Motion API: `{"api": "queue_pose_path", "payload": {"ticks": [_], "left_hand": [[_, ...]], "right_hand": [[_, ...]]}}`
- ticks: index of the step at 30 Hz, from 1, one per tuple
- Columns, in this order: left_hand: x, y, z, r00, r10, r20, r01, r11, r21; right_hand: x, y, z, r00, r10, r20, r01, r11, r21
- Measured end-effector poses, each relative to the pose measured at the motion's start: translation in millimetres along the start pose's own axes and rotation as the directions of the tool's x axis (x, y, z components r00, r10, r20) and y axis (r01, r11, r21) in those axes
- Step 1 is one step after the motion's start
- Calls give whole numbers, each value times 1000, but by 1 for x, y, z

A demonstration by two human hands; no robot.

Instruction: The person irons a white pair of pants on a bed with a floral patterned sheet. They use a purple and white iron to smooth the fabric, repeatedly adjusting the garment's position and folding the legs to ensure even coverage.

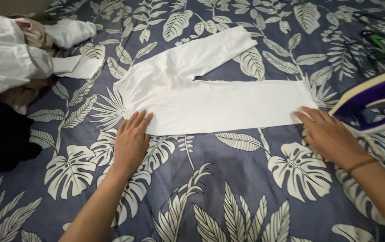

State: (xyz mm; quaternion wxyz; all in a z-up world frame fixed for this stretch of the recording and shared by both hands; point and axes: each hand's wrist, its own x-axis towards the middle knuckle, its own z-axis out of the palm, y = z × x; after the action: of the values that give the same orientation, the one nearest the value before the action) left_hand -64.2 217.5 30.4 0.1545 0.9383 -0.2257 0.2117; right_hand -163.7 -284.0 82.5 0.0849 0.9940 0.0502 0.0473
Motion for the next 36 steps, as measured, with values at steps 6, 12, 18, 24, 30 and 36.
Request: {"api": "queue_pose_path", "payload": {"ticks": [6,12,18,24,30,36], "left_hand": [[9,-3,8,994,-56,-91,57,998,8],[1,-13,-16,999,-37,32,40,995,-93],[-34,-26,-41,994,14,104,-17,1000,24],[-91,-29,-76,983,37,182,-37,999,-4],[-117,-38,-101,967,32,254,-37,999,13],[-65,-7,-109,941,-106,323,141,986,-88]], "right_hand": [[36,7,24,987,123,102,-121,992,-33],[20,4,19,991,92,95,-74,982,-176],[-29,-19,13,984,91,155,-62,981,-183],[-71,-43,-9,961,90,260,-56,989,-136],[-63,-72,-61,815,273,511,-263,960,-93],[13,-61,-79,948,206,243,-226,973,57]]}}
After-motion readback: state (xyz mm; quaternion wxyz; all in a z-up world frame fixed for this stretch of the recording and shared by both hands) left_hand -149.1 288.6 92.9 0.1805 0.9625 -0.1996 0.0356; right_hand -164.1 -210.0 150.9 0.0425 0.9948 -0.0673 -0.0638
